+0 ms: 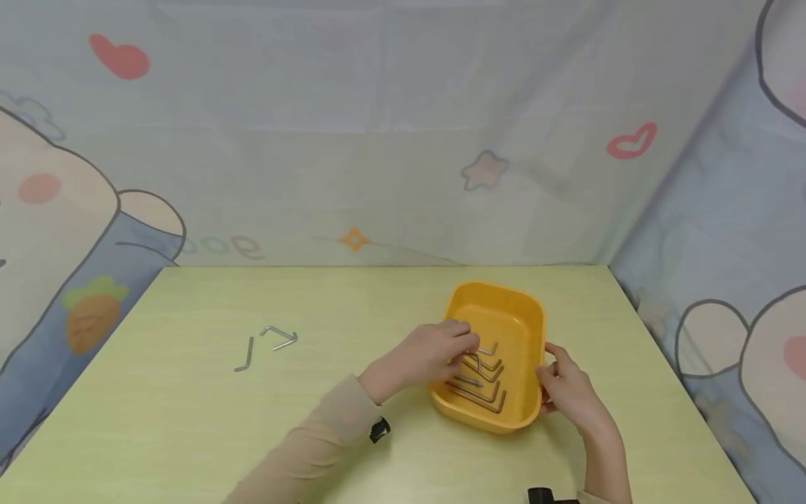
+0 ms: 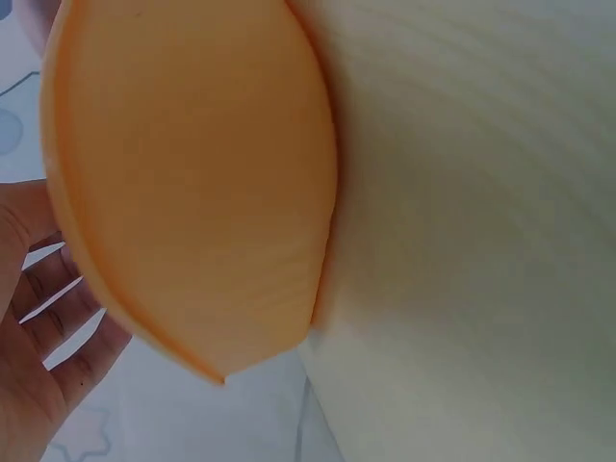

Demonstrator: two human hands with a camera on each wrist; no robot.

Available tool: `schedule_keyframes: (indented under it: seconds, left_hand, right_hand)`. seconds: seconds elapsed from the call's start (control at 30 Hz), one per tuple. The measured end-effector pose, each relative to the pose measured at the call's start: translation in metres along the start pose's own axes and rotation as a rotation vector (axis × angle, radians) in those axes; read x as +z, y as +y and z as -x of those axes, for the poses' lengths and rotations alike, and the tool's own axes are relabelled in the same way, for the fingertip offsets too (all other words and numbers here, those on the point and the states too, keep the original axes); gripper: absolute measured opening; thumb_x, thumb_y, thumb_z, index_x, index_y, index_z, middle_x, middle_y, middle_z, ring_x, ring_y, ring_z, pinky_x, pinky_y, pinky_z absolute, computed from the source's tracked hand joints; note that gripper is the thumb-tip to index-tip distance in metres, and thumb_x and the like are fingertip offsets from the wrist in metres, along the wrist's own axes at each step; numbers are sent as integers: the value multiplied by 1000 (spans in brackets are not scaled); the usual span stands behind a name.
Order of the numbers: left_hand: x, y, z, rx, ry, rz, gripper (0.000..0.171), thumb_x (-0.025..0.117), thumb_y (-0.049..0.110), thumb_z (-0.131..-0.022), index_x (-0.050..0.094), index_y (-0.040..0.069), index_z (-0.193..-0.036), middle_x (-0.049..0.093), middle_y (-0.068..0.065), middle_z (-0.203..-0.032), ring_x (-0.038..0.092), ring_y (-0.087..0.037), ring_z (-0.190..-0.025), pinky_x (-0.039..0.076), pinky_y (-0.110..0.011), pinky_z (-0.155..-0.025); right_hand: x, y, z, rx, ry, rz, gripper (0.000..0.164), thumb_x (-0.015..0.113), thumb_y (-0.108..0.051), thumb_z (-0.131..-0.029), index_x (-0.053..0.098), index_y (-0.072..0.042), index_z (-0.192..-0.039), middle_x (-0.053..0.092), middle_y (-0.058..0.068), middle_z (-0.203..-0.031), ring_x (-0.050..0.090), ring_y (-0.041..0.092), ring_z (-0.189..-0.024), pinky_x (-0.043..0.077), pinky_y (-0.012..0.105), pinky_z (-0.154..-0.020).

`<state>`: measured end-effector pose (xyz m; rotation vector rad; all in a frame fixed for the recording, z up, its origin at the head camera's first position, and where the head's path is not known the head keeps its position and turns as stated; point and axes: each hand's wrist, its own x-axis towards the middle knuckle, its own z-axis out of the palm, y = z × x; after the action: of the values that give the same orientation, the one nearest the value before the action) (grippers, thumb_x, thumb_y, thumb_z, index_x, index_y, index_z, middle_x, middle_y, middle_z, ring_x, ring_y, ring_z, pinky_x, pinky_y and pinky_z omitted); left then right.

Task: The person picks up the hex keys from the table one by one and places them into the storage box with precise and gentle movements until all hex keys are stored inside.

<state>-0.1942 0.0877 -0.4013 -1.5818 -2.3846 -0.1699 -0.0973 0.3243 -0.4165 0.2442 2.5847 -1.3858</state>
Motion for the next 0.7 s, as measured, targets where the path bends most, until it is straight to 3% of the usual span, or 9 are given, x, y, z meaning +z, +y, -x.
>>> schedule_keyframes:
  seconds: [0.3,0.57,0.7]
  left_hand:
    - [14,12,-9,11,-102,-36,21,63,17,-86,59,22,-106,56,10,-92,50,-5,-80,40,-14,-65]
    - [24,18,-17,-55,-224,-17,19,64,21,-88,59,23,-105,57,10,-93,52,-5,-81,42,-15,-68]
    - [28,19,-20,-65,-243,-7,17,65,20,-87,60,23,-103,57,11,-91,51,-4,-79,41,-15,-66]
  right_hand:
    - [0,1,0,-12,-1,-7,60,39,-16,-103,9,7,-149,53,13,-92,58,15,-70,56,28,-61]
    - [0,2,0,-13,-2,-8,60,38,-16,-103,9,7,-149,53,14,-92,58,15,-70,56,28,-61]
    - [0,0,0,-5,-2,-3,59,38,-15,-103,9,8,-149,54,14,-92,58,15,-70,56,28,-61]
